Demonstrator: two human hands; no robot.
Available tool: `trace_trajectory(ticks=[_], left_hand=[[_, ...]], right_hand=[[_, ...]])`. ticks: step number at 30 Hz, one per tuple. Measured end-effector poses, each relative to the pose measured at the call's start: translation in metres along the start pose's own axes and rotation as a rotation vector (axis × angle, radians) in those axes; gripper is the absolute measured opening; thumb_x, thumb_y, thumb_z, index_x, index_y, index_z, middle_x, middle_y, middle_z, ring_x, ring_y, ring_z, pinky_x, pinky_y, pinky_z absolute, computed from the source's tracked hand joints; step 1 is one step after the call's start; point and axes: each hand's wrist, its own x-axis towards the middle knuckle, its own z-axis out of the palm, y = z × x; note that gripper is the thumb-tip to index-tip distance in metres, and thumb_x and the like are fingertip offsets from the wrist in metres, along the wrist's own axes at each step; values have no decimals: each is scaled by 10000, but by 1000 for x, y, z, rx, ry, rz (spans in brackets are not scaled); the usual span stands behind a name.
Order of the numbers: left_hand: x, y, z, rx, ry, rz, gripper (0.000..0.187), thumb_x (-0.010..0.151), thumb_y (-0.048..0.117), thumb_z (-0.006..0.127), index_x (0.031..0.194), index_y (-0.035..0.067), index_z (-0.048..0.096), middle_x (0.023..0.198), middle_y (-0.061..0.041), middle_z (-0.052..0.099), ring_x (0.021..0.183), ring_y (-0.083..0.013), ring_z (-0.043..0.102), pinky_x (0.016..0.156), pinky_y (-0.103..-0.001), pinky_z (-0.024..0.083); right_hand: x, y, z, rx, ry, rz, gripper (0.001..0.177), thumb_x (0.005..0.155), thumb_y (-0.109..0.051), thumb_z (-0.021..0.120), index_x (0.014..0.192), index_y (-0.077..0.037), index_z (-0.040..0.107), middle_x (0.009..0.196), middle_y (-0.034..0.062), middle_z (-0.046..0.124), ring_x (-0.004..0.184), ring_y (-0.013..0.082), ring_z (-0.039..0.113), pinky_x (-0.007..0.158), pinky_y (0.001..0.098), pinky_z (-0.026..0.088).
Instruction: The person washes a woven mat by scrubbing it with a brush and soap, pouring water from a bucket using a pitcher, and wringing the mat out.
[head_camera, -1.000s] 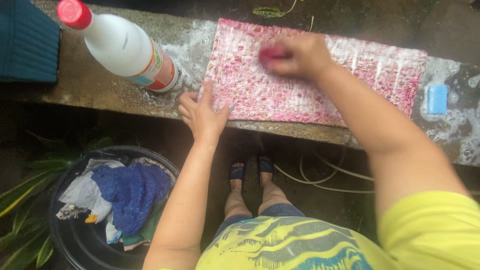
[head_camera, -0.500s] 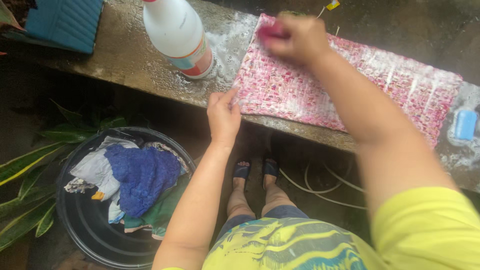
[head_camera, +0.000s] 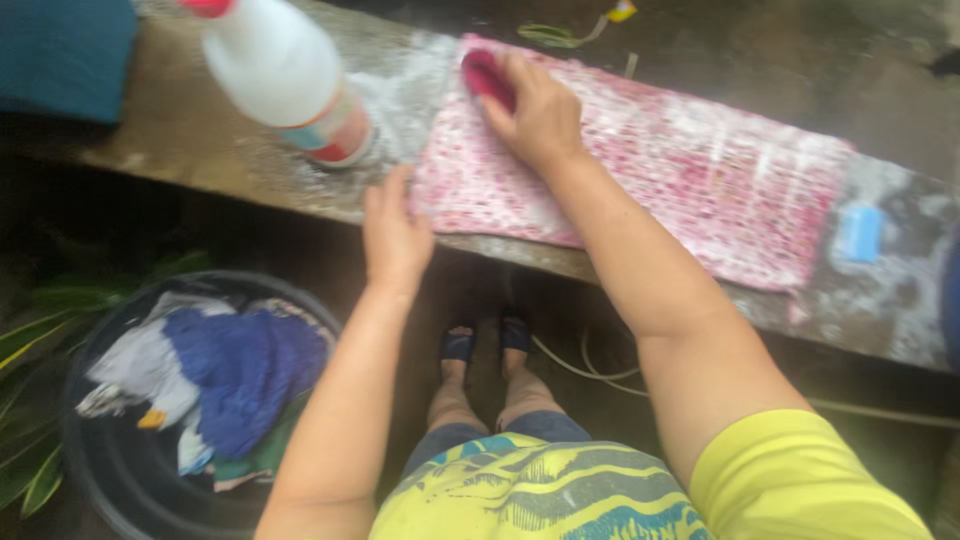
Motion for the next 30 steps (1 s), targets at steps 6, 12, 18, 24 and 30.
trace_trajectory(ticks=[6, 12, 18, 24, 30], left_hand=[[10, 8, 1, 107, -181, 9, 522, 828, -29, 636, 1286, 191, 754, 1012, -218, 507, 942, -386, 538, 881, -445, 485], [20, 27, 2, 198, -141, 101, 227, 850, 122, 729, 1077, 114, 740, 1069, -174, 522, 994, -374, 539, 867, -472, 483], [32, 30, 16, 309, -79, 190, 246, 868, 244, 773, 1067, 126, 689, 1121, -148, 521, 1066, -361, 526, 903, -520, 419], [28, 11, 26, 344, -6, 350, 279, 827, 238, 721, 1104, 265, 717, 1136, -84, 525, 1123, -322, 474, 976, -554, 314], [26, -3, 35, 325, 8, 377, 285, 894, 249, 691, 1178, 265, 702, 1128, -65, 527, 1119, -310, 467, 1020, -543, 324]], right_hand=[[-106, 184, -192, -198, 407, 418, 310, 1032, -168, 808, 1288, -91, 652, 1191, 58, 797, 1073, 220, 806, 912, 357, 627], [-56, 149, -76, 103, 366, 741, 81, 1076, -219, 699, 1079, -144, 731, 833, 50, 752, 699, 180, 719, 623, 385, 582], [-26, 61, -20, 121, 129, 213, 449, 898, -222, 759, 1327, -192, 632, 1150, 163, 732, 1002, 347, 707, 862, 451, 566], [-106, 182, -191, -212, 486, 645, 396, 916, -98, 810, 1267, -97, 627, 1174, 98, 767, 1043, 217, 751, 887, 338, 592], [-67, -13, 18, -98, 141, 544, 262, 1050, -435, 658, 1213, -243, 728, 1014, 71, 737, 882, 223, 715, 787, 403, 576]])
